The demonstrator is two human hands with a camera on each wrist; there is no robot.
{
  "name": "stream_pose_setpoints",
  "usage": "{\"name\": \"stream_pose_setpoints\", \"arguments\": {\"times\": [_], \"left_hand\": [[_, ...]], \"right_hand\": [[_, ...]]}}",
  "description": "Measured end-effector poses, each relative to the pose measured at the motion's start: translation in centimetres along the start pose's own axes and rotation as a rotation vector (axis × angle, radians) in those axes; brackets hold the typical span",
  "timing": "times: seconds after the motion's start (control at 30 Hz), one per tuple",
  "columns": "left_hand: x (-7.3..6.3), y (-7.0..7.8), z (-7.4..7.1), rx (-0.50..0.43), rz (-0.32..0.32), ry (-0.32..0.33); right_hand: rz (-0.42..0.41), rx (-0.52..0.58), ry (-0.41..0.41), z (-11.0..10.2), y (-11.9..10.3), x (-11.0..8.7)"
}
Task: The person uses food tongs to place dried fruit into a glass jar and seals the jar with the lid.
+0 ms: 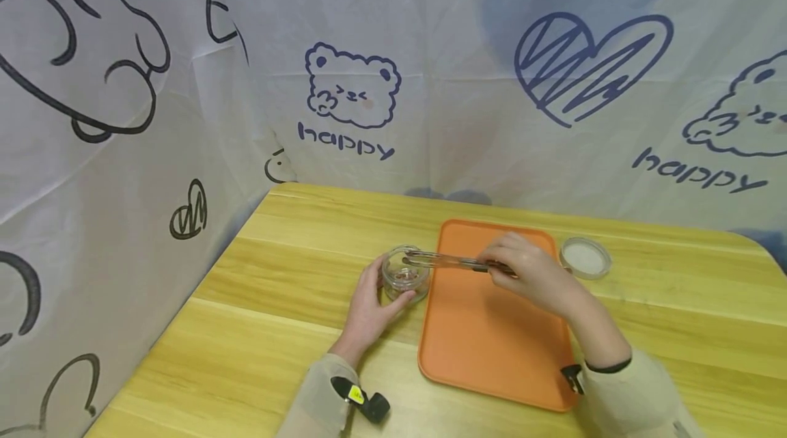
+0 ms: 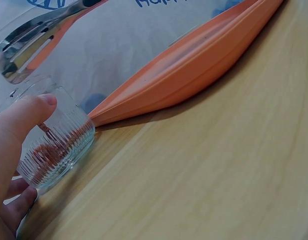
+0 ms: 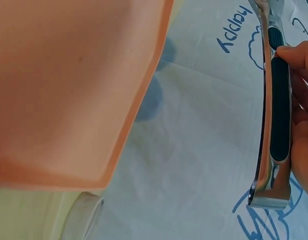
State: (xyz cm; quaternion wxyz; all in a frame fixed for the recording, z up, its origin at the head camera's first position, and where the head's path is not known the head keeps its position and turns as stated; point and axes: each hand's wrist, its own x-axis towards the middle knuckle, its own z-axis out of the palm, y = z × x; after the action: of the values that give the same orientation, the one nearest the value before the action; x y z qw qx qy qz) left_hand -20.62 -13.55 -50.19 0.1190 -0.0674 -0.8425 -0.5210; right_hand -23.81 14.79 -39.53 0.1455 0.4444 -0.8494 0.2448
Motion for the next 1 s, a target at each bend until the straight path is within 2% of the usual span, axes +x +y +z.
{"name": "stream_pose_setpoints", "arguments": {"times": [0.13,0.27,0.37,0.53,0.67,1.0], "left_hand": [[-0.1,0.0,0.0,0.001,-0.01,-0.004],[-0.1,-0.1,0.1,0.003,-0.007,-0.003],[-0.1,-0.1,0.1,0.001,-0.009,-0.003],[-0.1,-0.2,0.2,0.003,-0.018,-0.002],[0.0,-0.3,0.1,0.005,-0.012,0.004],[0.0,-0.2,0.2,0.005,-0.005,0.003]], "right_hand": [[0.018,-0.025,0.044,0.0,0.0,-1.1],[0.073,-0.055,0.092,0.0,-0.2,-2.2],[0.152,-0.056,0.129,0.0,-0.6,-2.9],[0.328,-0.014,0.175,-0.2,-1.6,-3.9],[0.421,-0.008,0.198,-0.4,-2.3,-4.4],[0.514,-0.003,0.237,-0.7,-3.1,-6.0]]}}
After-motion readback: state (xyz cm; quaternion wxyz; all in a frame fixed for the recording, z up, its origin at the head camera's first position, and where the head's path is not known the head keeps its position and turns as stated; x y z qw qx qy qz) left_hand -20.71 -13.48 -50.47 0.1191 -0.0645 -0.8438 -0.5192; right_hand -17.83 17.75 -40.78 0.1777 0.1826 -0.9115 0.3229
